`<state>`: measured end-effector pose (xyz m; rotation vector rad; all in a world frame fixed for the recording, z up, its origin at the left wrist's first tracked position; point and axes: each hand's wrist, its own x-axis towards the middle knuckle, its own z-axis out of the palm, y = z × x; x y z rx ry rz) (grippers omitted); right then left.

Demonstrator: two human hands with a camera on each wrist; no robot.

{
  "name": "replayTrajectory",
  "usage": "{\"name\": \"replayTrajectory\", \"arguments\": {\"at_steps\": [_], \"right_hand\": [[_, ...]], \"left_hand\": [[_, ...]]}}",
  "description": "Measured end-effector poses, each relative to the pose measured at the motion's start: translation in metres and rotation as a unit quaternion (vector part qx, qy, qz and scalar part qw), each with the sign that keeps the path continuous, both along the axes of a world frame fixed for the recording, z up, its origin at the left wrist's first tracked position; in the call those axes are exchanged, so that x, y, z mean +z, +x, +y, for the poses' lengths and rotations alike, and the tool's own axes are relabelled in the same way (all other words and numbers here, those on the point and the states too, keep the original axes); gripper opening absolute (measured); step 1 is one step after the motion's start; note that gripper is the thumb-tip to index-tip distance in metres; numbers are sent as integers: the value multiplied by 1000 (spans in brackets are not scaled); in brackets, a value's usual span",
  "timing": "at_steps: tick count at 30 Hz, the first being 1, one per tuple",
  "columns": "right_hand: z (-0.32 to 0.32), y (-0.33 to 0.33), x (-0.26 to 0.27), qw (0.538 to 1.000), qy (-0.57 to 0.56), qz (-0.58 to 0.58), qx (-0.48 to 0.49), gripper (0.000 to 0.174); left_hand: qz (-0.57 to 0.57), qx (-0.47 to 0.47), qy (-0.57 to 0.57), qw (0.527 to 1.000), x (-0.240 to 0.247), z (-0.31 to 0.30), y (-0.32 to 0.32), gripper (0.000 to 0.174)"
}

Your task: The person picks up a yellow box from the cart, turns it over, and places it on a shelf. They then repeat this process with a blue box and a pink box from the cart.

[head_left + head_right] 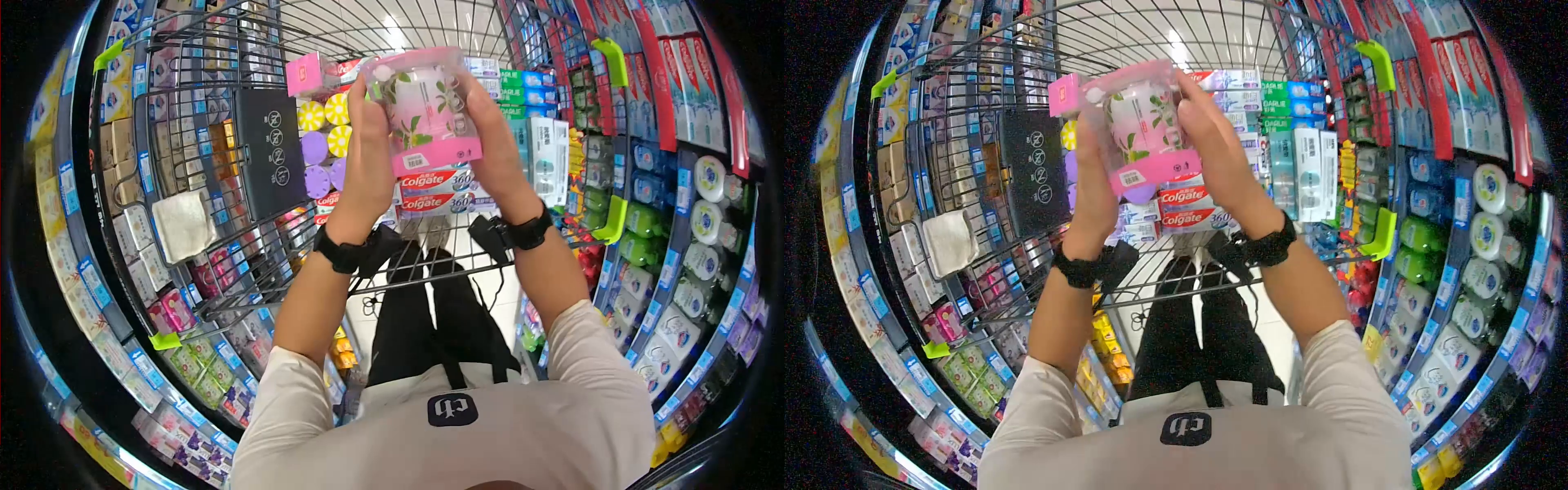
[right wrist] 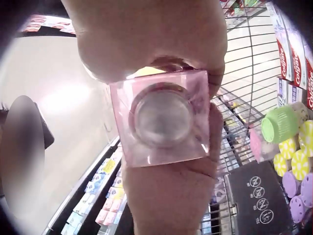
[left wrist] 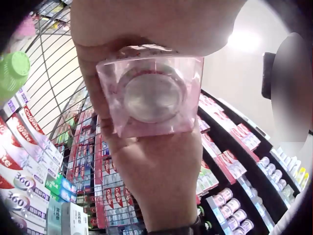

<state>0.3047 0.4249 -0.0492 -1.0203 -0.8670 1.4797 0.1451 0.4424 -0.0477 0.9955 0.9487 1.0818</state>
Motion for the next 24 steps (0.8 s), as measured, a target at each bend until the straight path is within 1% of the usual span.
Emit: {"name": "replayTrajectory", "arguments": {"at_steps": [1,2,3,4,5,6,7,8,9,10,11,12,13,14,15,16,17,18,19,20,22,24], "right_hand": [[-1,2,5,999,25,-20,4,64],[-1,4,7,998,54,-42,11,61],[0,8,-9,1000,22,1,8,60],[1,7,-15,1000,27,1,7,60],[2,6,-19,999,16,38,-11,61],[4,6,-23,997,5,73,-27,62],[4,5,-26,996,-12,85,-36,57],[3,6,-33,996,-11,84,-36,57],[3,5,-36,997,11,62,-35,55],[2,5,-38,998,32,42,-32,53],[-3,7,-37,995,83,-52,-31,47],[-2,6,-36,995,81,-51,-28,47],[4,6,-37,998,27,37,-50,45],[9,5,-38,989,-28,124,-72,44],[11,3,-40,981,-36,160,-102,43],[11,1,-42,981,-34,159,-102,43],[12,1,-44,974,-56,191,-109,41],[13,-1,-41,965,-79,221,-115,39],[14,-2,-38,966,-78,218,-115,39],[14,-4,-35,962,-83,237,-109,38],[13,-6,-30,957,-90,256,-101,37],[13,-9,-28,960,-87,247,-96,38]], "left_hand": [[-2,36,1,999,-1,-1,4,72],[4,31,2,1000,-1,-2,1,72],[47,19,-14,999,-1,-2,-3,70],[87,9,-28,996,-1,-1,-5,68],[163,31,21,986,-3,2,-5,61],[160,31,27,986,-2,4,-4,61],[151,47,8,987,-1,4,-3,57],[142,62,-13,988,-2,2,-2,53],[154,74,45,984,-2,5,0,48],[154,75,44,984,-5,6,-1,48],[153,58,53,985,-7,7,-6,47],[153,42,62,985,-8,7,-10,46],[199,47,109,973,-6,10,-11,50],[199,49,110,973,-7,11,-12,50],[161,17,113,980,-9,12,-12,55],[122,-15,116,986,-11,13,-11,60],[119,-15,118,986,-15,16,-11,60],[141,-45,150,978,-18,18,-11,66],[163,-73,181,967,-21,20,-11,72],[161,-71,182,967,-24,19,-11,72],[91,-63,149,983,-16,15,-7,81],[99,-74,157,980,-9,17,-11,82]]}}
